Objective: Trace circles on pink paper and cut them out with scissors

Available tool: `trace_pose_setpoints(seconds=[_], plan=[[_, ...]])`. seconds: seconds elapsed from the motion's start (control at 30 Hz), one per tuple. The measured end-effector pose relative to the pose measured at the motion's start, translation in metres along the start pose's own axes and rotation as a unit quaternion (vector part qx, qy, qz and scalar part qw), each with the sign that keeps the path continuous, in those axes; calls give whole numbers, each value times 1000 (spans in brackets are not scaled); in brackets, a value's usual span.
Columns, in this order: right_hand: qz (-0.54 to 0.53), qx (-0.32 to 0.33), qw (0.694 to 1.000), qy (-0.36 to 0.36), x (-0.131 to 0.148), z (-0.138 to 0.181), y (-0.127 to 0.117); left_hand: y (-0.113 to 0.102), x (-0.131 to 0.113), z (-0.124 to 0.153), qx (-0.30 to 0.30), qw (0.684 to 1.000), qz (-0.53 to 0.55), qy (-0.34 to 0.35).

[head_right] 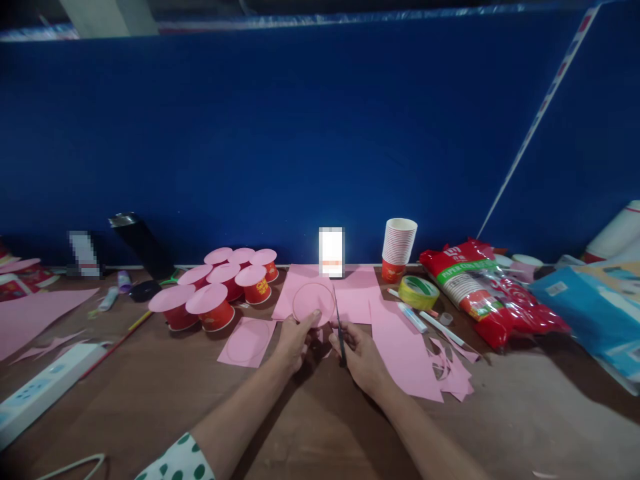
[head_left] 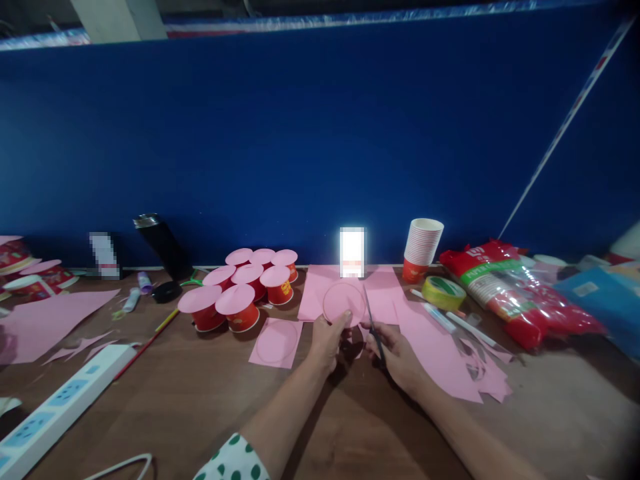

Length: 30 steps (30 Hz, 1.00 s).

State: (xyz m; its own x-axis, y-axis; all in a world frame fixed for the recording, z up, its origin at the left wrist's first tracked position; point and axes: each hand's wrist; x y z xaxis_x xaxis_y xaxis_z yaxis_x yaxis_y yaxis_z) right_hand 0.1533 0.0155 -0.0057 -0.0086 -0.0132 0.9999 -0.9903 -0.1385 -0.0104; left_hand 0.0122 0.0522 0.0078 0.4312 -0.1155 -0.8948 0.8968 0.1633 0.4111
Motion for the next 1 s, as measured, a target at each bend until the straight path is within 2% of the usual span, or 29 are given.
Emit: trace_pose_setpoints(seconds=[0.13, 0.33, 0.47, 0.73, 1.0], plan=[[-2, 5, 1000, -1, 2, 2, 0, 0, -1, -2, -23, 1000, 11, 0], [53, 25, 998, 2, 14, 6, 3, -1, -7, -7, -69, 988, 141, -4], [93, 36, 995, 0, 21, 7, 3, -3, -9, -10, -69, 980, 186, -8], [100, 45, 994, -2, 17, 5, 1, 0, -4, -4, -52, 992, 113, 2], [27, 33, 999, -5, 3, 2, 1, 1, -6, 1, -27, 999, 37, -9]])
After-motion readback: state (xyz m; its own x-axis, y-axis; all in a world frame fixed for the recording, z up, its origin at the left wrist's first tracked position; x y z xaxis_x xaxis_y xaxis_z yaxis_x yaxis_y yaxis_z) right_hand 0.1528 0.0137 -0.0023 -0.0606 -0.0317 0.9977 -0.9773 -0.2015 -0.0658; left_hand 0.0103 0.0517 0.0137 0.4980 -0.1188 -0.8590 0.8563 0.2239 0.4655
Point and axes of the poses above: each hand's wrist, its own z-axis away from the middle knuckle, its own y-axis out of the palm, x = y × z, and after that the axes turned 2 degrees about y, right-handed
